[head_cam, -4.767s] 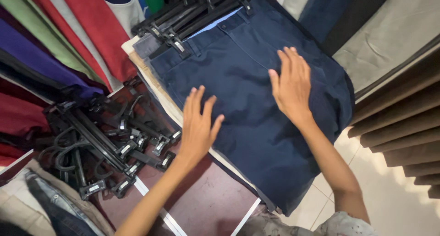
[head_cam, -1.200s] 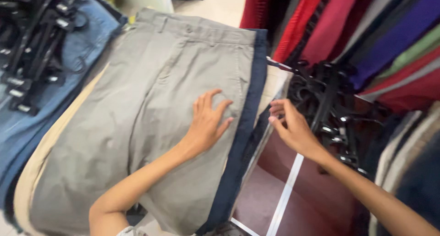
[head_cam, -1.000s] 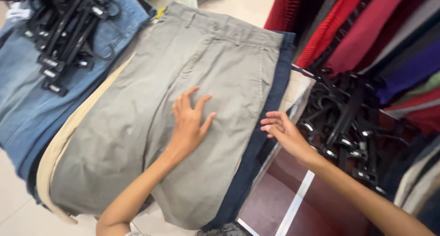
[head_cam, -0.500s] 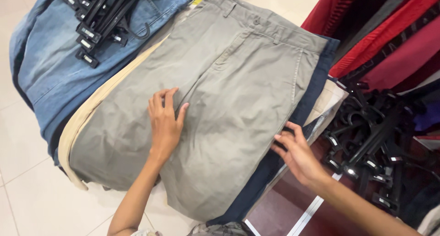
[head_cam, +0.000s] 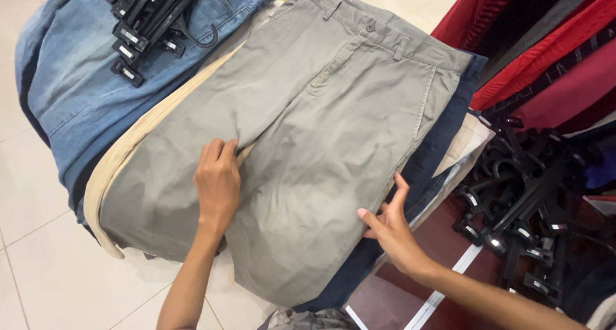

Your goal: The person picks up pairs of trousers from a pile, folds them, and attaches them to hangers with clips. The person handles dark blue, gray, and beige trousers, smoothing the fabric and securing the waistband to the hanger before placing them on a rack.

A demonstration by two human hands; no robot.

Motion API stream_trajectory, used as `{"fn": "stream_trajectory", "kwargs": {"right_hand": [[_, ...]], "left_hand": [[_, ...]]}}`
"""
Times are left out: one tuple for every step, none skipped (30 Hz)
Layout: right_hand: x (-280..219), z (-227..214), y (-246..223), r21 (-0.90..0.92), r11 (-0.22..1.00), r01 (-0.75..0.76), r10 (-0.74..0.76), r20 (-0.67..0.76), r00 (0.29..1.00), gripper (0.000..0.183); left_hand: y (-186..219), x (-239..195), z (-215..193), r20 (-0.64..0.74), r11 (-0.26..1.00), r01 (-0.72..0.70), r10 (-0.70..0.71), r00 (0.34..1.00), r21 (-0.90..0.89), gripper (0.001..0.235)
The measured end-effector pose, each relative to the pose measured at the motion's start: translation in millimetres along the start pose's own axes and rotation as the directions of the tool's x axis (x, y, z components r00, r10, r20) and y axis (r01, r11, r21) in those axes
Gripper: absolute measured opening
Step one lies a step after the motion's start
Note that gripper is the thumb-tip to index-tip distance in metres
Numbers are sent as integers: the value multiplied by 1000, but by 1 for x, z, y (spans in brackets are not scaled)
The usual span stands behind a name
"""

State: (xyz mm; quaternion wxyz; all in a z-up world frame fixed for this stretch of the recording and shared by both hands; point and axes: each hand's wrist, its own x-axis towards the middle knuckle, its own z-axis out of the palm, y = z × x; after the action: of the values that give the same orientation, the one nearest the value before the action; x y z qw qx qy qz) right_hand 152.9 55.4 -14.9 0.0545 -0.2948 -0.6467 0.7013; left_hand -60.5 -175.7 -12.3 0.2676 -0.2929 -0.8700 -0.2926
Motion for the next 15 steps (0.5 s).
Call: {"fn": "stream_trajectory", "kwargs": {"right_hand": [[2, 0, 1, 29, 999, 41, -41, 24, 999, 94], [5, -1, 2, 60, 995, 81, -84, 47, 995, 91], [7, -2, 2, 91, 988, 125, -132, 68, 989, 88], [9, -3, 2, 107, 982, 153, -161, 74, 984, 86], [8, -4, 4, 122, 977, 173, -183, 81, 980, 84], [7, -5, 5, 138, 972, 192, -205, 87, 975, 83], [5, -7, 6, 157, 965, 211, -227, 88, 970, 82], [3, -9, 6, 176, 957, 230, -248, 89, 965, 82], [2, -11, 4, 194, 948, 252, -272, 89, 958, 82], [0, -14, 2, 211, 936, 281, -304, 87, 949, 82], [-3, -18, -1, 229, 924, 306, -332, 84, 940, 82], [-5, -20, -3, 246, 911, 332, -360, 80, 930, 83], [-7, -25, -8, 192, 916, 353, -366, 34, 930, 85], [-10, -32, -14, 136, 919, 371, -373, -12, 928, 88], [-11, -36, -20, 79, 919, 386, -383, -57, 922, 90]], "left_hand": [[1, 0, 0, -22, 1000, -19, 19, 1000, -11, 23], [4, -2, 0, -28, 999, -28, 27, 999, -33, 23], [6, -1, 0, -39, 998, -40, 38, 999, -55, 24], [10, 0, -1, -50, 996, -52, 48, 998, -76, 24], [14, -1, -2, -54, 992, -64, 59, 997, -107, 24], [20, -1, -4, -58, 987, -76, 69, 996, -138, 24], [26, -1, -6, -61, 981, -91, 82, 995, -171, 24], [33, 0, -8, -49, 975, -112, 104, 993, -191, 25], [41, 2, -10, -41, 968, -133, 127, 991, -211, 25], [49, 4, -12, -33, 961, -154, 150, 988, -231, 26], [58, 6, -15, -38, 952, -180, 176, 984, -249, 27], [67, 8, -17, -44, 941, -206, 202, 978, -267, 28], [76, 12, -19, -56, 930, -236, 229, 972, -283, 29], [85, 15, -22, -48, 918, -249, 247, 968, -308, 29], [94, 17, -24, -41, 905, -264, 266, 963, -334, 28]]}}
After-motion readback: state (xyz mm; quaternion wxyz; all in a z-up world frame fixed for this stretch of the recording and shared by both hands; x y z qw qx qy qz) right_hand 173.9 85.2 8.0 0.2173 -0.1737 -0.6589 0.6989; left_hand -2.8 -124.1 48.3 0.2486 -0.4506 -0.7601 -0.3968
